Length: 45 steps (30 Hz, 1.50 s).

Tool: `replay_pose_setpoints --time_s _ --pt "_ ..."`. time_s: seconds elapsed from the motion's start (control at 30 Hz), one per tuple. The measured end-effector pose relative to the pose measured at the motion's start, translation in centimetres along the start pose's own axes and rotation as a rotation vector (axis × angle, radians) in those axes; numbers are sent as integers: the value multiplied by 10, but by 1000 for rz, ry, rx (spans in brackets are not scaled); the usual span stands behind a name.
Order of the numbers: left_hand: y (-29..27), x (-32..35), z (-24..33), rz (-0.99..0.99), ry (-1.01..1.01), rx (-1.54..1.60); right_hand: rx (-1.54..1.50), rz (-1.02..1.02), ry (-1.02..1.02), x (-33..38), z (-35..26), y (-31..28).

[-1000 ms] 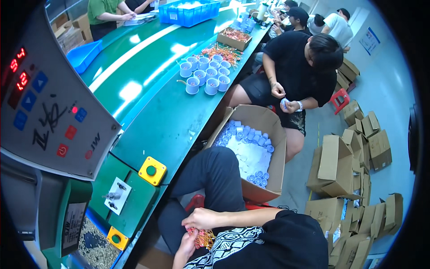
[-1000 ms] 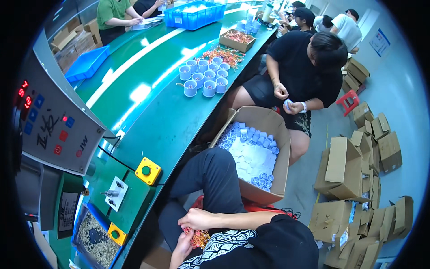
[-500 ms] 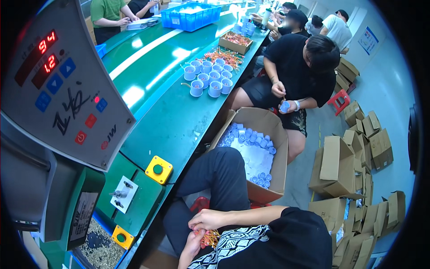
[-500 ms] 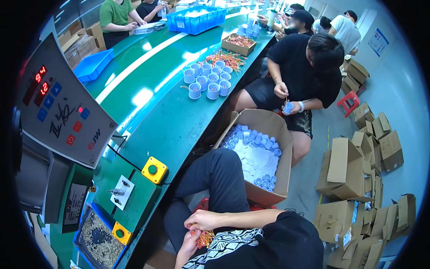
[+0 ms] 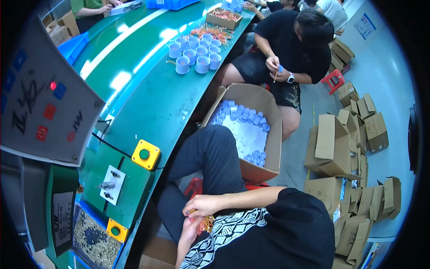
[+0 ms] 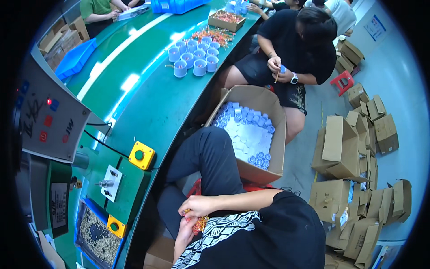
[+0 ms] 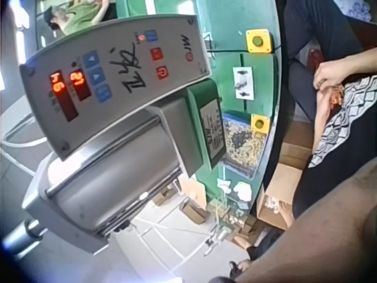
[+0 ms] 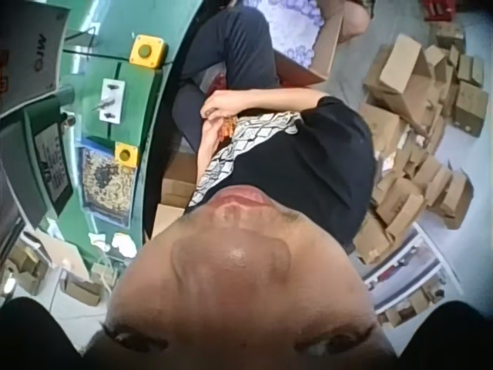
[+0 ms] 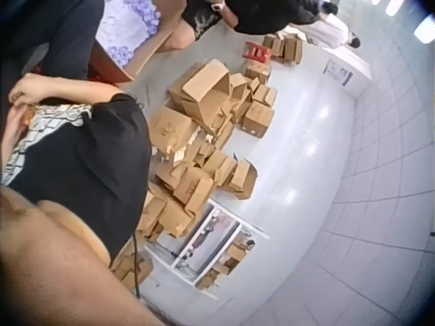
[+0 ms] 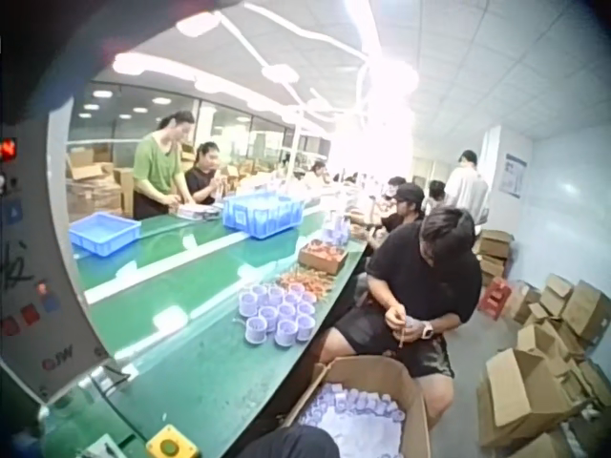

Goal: Manually assembling and inspecting small electronic components using an assembly press machine.

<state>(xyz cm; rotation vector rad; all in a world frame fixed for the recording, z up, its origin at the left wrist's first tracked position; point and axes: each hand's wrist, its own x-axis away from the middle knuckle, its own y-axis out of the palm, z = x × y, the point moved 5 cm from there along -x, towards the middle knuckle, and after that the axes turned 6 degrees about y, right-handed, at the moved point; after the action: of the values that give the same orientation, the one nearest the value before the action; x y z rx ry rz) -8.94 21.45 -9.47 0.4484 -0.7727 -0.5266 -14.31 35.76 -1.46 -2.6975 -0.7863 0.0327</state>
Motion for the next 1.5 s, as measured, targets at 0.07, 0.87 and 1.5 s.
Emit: replay_pose_setpoints --time_s 0.07,0.87,1.5 --pt "-5 3 -6 5 -66 9 -72 -99 84 1 1 6" --pt "4 3 0 -38 -165 136 101 51 124 4 14 6" --pt "12 19 8 -100 -23 115 -1114 -60 580 5 41 12"
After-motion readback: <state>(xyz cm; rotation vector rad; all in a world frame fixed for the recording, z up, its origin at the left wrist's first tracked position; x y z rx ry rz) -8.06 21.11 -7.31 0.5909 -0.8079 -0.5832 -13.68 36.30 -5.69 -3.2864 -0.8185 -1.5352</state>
